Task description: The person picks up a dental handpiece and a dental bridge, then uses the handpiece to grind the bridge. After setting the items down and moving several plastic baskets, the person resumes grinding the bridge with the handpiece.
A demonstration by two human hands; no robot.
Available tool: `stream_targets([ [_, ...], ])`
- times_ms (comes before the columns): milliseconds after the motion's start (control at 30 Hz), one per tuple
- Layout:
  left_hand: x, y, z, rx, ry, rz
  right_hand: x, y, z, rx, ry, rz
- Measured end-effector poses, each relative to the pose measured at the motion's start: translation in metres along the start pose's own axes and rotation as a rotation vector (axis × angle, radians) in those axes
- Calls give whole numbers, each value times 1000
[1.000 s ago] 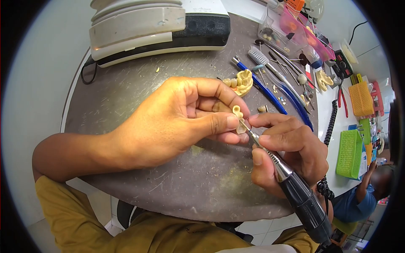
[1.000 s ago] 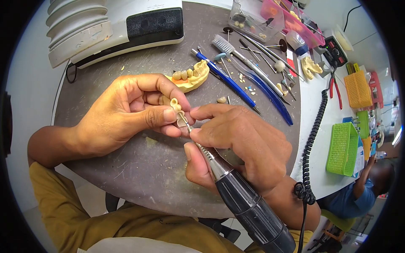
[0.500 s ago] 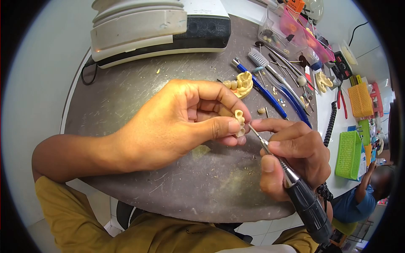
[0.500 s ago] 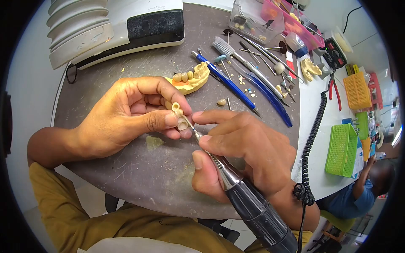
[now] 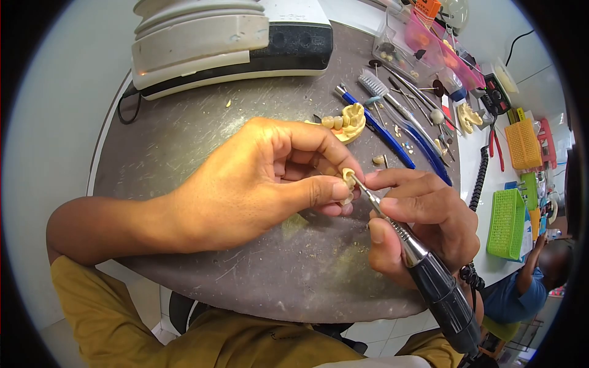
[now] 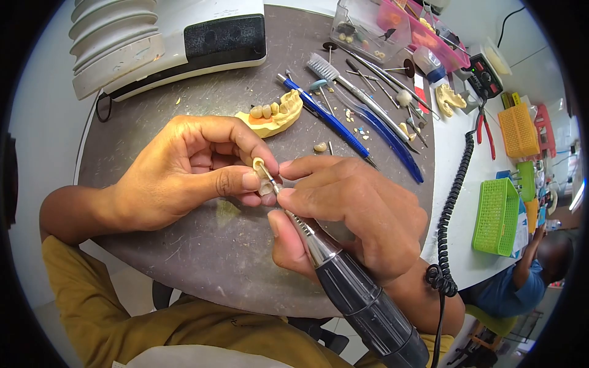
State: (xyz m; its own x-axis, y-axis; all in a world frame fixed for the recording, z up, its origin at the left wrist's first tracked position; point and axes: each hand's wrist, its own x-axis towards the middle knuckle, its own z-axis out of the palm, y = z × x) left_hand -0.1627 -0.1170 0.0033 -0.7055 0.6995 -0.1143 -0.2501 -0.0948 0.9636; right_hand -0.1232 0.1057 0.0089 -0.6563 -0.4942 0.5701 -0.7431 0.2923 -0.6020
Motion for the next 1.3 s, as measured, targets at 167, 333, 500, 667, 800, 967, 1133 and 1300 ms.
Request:
stream_targets([
  [167, 0, 0, 0, 44, 3, 2, 1, -3, 0, -1, -19, 72],
  [333, 1, -2, 1, 47, -4, 16, 0, -6, -1, -9, -30, 93],
  [500, 0, 0, 2, 72, 6, 4, 2, -7, 0, -28, -30, 85],
  [667, 0, 0, 2, 64, 12, 2, -1, -10, -4, 37, -33, 126],
  [800, 0, 0, 2, 85, 8, 3, 0, -9, -2, 19, -21, 102],
  [967, 1, 0, 2, 95, 1, -1, 1, -9, 0, -46, -7, 108],
  [1133, 0, 3, 4, 113, 5, -34, 1, -9, -1, -66, -7, 103],
  [1300, -2, 11, 5, 141, 34, -92, 1, -13, -6, 33, 8, 145],
])
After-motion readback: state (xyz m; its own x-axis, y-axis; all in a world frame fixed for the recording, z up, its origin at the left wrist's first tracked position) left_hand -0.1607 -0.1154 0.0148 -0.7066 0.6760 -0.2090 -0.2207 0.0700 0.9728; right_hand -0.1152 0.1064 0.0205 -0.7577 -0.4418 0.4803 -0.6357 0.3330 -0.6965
